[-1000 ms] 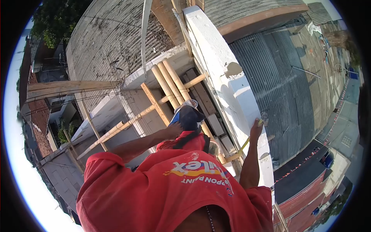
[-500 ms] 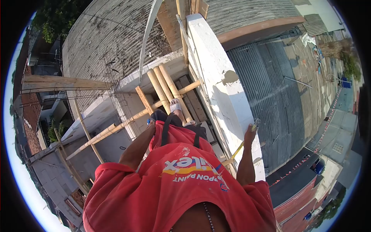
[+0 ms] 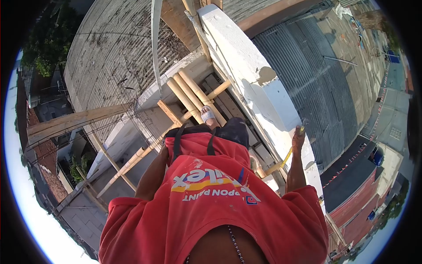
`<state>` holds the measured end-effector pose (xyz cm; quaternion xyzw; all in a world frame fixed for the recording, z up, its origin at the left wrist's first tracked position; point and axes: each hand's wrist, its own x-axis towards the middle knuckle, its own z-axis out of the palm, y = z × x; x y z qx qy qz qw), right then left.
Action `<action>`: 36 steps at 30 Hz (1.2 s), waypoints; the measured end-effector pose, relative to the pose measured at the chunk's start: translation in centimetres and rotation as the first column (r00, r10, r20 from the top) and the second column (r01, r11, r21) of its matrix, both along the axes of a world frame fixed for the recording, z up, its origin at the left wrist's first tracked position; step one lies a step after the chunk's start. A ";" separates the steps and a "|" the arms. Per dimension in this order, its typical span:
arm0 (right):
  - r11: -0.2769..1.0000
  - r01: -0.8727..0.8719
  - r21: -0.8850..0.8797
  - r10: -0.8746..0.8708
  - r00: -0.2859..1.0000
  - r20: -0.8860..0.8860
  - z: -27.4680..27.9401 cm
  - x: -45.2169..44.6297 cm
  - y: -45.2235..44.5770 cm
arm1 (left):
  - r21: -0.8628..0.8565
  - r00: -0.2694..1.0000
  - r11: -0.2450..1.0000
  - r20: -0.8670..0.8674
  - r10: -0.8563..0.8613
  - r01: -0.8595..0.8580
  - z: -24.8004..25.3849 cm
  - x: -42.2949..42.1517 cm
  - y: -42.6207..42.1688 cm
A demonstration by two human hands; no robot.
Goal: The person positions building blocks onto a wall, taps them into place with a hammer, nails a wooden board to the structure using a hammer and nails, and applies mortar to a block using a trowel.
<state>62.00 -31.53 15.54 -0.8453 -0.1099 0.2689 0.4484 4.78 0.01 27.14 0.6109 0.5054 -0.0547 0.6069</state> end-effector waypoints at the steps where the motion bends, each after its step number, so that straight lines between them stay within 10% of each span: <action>1: 0.998 -0.001 0.070 -0.001 1.000 0.027 0.1 -0.3 0.3 | 0.010 1.000 1.000 -0.001 -0.005 0.005 -0.1 0.0 0.2; 18: 0.989 -0.049 0.141 0.034 0.993 0.111 -2.7 1.5 -0.7 | 0.265 0.987 0.959 -0.154 -0.055 0.095 -2.7 -1.6 2.5; 36: 0.987 -0.007 -0.160 0.031 0.989 0.147 2.9 -1.4 0.9 | 0.291 0.905 0.893 -0.357 -0.232 0.344 -4.3 1.6 8.1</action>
